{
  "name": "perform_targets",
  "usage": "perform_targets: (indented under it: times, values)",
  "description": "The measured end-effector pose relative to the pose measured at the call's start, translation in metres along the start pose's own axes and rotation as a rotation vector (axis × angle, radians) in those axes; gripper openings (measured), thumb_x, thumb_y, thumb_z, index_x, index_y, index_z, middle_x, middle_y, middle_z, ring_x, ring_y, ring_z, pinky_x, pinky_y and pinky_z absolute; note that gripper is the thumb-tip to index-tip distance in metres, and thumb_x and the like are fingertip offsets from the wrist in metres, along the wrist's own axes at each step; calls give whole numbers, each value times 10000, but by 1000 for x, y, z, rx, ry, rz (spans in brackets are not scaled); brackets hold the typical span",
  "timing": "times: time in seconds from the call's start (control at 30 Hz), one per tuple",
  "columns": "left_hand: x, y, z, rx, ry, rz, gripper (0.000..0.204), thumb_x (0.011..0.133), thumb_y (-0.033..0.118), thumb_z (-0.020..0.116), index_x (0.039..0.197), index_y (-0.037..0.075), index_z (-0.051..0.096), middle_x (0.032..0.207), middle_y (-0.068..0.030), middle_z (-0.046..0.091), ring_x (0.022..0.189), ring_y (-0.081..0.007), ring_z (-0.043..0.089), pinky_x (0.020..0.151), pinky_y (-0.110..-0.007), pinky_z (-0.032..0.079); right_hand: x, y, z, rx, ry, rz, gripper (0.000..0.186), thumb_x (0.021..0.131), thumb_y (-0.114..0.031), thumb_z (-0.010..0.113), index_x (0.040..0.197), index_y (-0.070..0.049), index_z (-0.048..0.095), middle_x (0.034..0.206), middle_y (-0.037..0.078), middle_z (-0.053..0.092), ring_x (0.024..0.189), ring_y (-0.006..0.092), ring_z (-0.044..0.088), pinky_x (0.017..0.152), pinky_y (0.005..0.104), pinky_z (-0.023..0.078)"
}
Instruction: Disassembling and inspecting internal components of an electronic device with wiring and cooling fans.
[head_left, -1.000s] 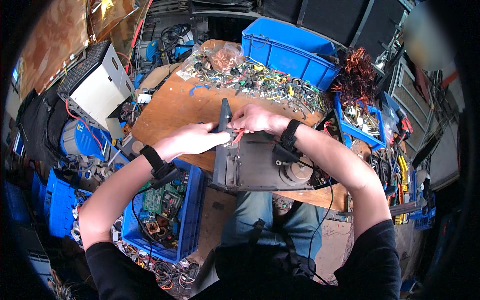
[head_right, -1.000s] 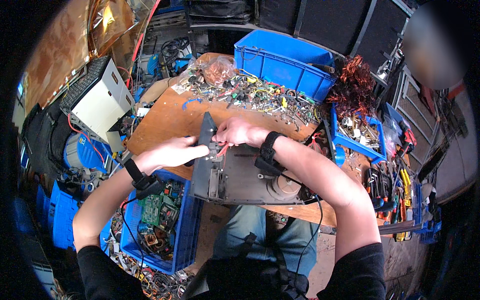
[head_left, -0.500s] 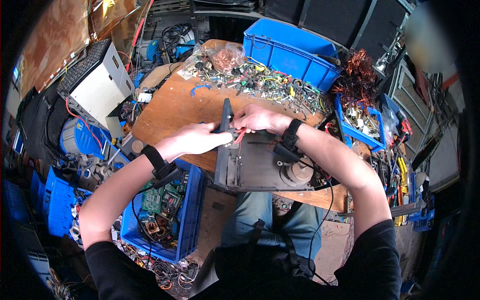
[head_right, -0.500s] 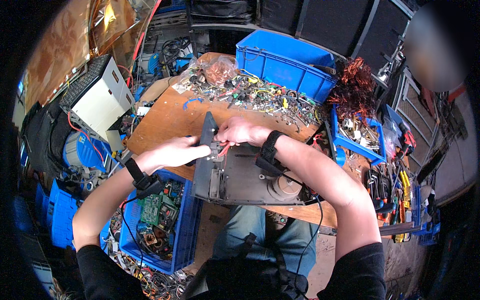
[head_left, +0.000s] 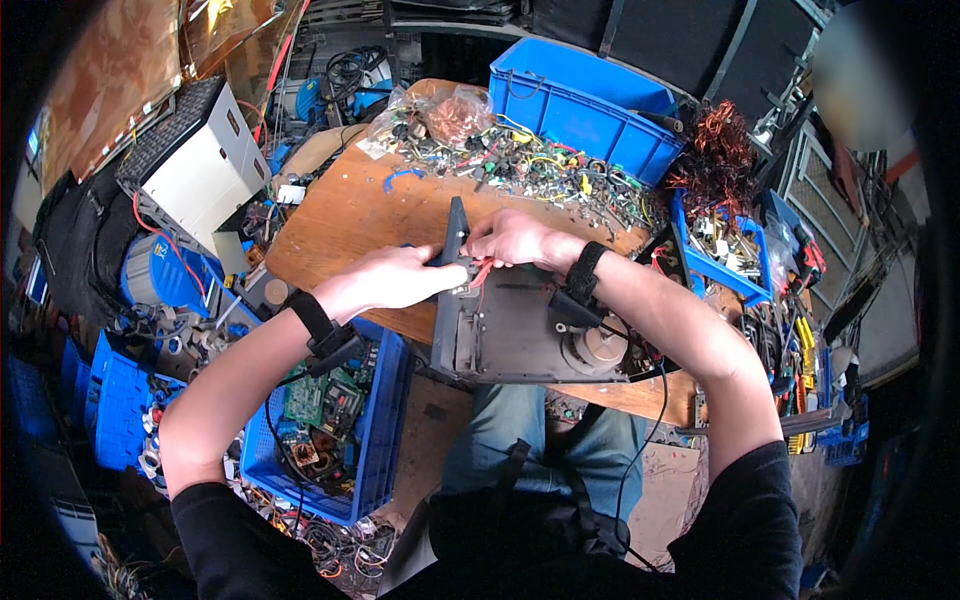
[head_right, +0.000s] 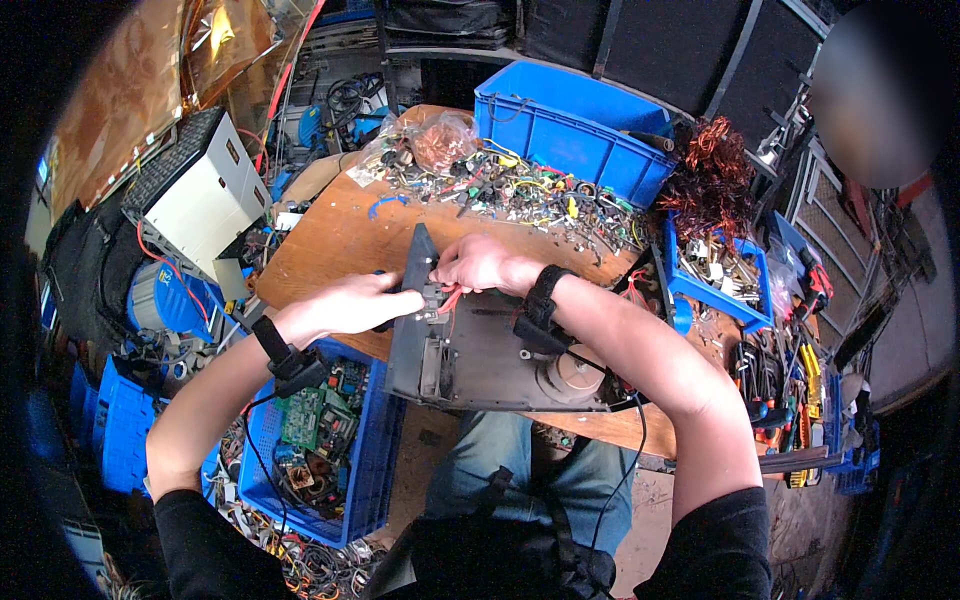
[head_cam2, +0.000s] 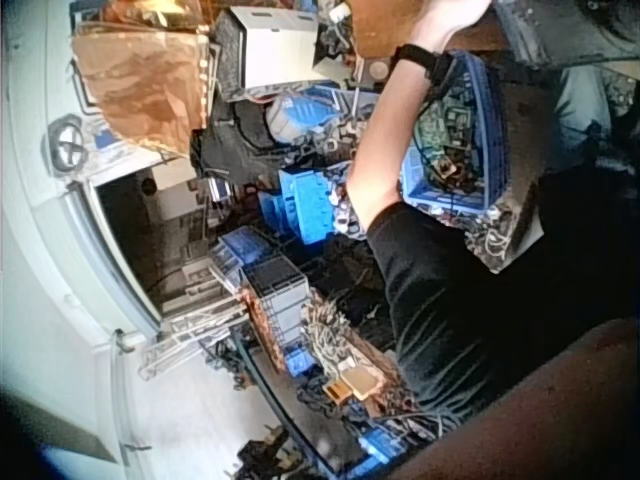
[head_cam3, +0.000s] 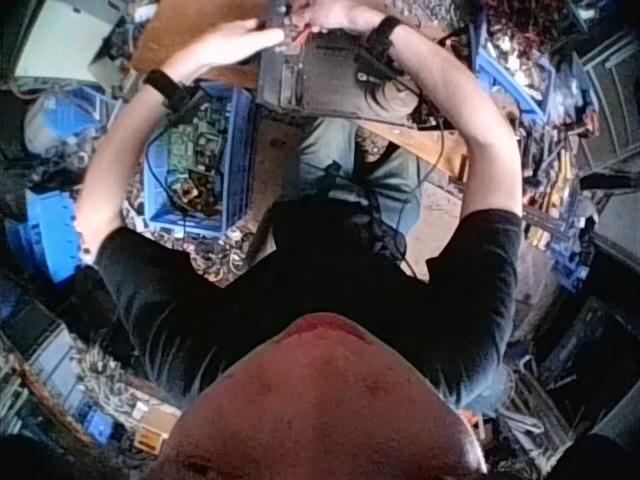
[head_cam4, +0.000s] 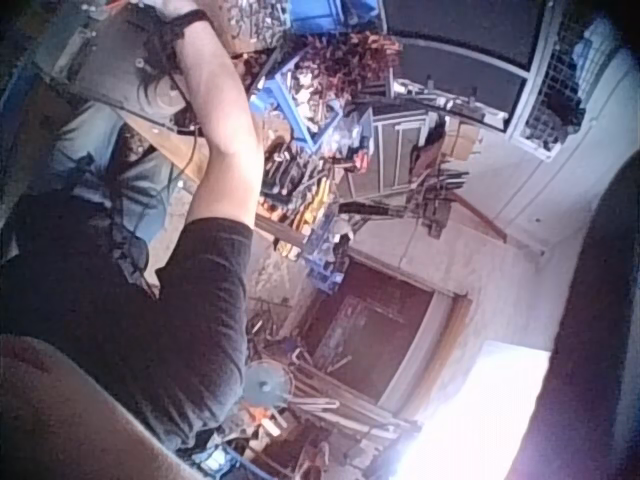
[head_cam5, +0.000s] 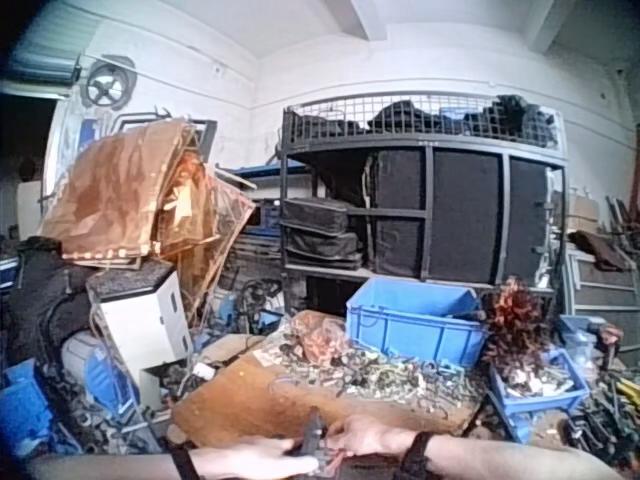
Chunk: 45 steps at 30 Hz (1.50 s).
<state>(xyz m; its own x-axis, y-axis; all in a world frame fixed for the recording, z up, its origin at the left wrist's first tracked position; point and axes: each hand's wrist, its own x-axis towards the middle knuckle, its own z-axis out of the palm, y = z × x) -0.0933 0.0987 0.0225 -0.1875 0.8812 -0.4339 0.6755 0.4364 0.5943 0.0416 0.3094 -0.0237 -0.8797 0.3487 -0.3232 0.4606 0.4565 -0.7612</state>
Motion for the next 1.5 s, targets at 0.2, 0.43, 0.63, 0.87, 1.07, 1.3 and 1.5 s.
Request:
perform_targets:
  times: [0.2,0.43,0.63,0.87,1.07,1.3,1.5]
  values:
    - [0,-7,2,-36,9,19,896,934,740,523,1608,153,456,1508,-233,588,1402,-391,558,1145,-444,443,2,6,14,-31,141,-123,262,906,-302,771,981,-56,819,814,23,753,650,106,652,561,283,503]
    - [-4,0,2,-23,41,34,783,1006,617,542,1524,30,517,1435,-233,637,1327,-336,607,1114,-425,458,4,1,0,8,-31,1,257,900,-266,756,1020,-44,804,822,25,754,660,110,658,572,287,511]
    - [-9,7,-1,16,29,21,803,1001,636,534,1529,32,510,1425,-241,641,1308,-356,618,1101,-437,467,-9,-9,4,34,25,-15,231,954,-256,714,1025,-48,785,831,-5,718,680,82,618,581,261,483]
    - [-4,2,1,9,32,21,809,1001,642,529,1540,39,504,1430,-231,641,1308,-351,619,1099,-430,467,-2,-2,6,-3,30,-31,242,924,-263,735,1023,-54,806,849,35,755,711,116,670,641,299,533]
    - [-4,-2,2,6,46,14,799,1005,635,532,1546,47,502,1452,-226,630,1329,-345,610,1118,-423,459,-6,1,18,-29,157,-95,280,902,-293,747,1019,-47,813,864,62,787,770,144,726,726,320,571]
    - [0,-5,4,3,43,20,803,945,727,511,1574,229,512,1448,-192,649,1351,-372,603,1101,-442,465,-4,-8,1,-45,12,33,256,909,-276,764,1027,-52,801,836,39,765,707,112,693,635,298,553]
    - [-11,8,-2,-26,11,33,789,1005,623,537,1556,60,496,1468,-217,624,1349,-342,600,1135,-422,450,-8,-7,-1,91,-94,-9,185,1016,-228,711,1093,-69,766,861,-24,713,680,53,585,584,236,471]
